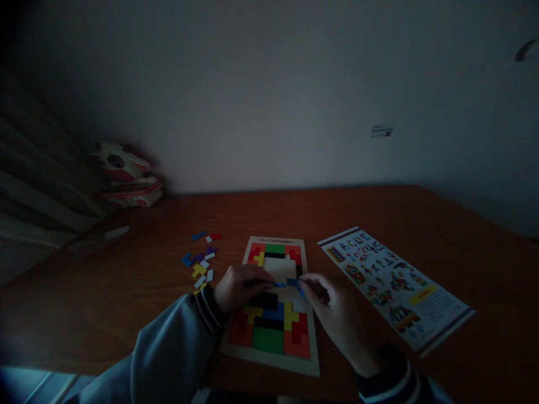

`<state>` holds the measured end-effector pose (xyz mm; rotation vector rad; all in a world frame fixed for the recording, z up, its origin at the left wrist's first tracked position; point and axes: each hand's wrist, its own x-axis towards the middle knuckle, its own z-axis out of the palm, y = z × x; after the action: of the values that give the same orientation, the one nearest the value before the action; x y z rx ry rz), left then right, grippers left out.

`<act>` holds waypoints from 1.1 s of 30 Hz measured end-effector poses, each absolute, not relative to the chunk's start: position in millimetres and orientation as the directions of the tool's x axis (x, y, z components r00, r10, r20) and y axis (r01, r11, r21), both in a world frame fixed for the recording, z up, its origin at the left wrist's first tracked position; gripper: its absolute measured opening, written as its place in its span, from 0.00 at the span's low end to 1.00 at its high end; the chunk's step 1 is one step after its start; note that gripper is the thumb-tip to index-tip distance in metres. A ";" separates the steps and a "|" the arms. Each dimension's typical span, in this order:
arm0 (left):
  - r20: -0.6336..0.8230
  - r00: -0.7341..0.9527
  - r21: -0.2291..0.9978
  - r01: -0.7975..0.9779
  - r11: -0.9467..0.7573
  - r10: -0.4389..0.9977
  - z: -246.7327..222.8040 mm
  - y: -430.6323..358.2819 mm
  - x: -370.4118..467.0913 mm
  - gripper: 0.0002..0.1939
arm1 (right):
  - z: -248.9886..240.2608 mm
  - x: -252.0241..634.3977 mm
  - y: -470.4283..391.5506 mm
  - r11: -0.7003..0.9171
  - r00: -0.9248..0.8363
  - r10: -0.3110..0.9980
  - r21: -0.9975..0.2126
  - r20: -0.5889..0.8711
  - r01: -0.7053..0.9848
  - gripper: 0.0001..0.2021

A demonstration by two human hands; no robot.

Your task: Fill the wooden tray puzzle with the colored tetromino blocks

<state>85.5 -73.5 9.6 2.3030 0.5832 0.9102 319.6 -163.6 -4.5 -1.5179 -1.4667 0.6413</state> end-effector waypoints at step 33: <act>0.395 0.597 0.689 0.311 -0.655 0.699 7.8 -74.5 84.9 0.10 | -11.4 328.0 -187.0 0.341 -0.109 0.922 -0.644 0.372 0.684 0.13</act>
<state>84.9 -74.5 7.8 2.2570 0.7968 0.8952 328.0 -187.0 -11.4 -1.4120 -1.8620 0.4042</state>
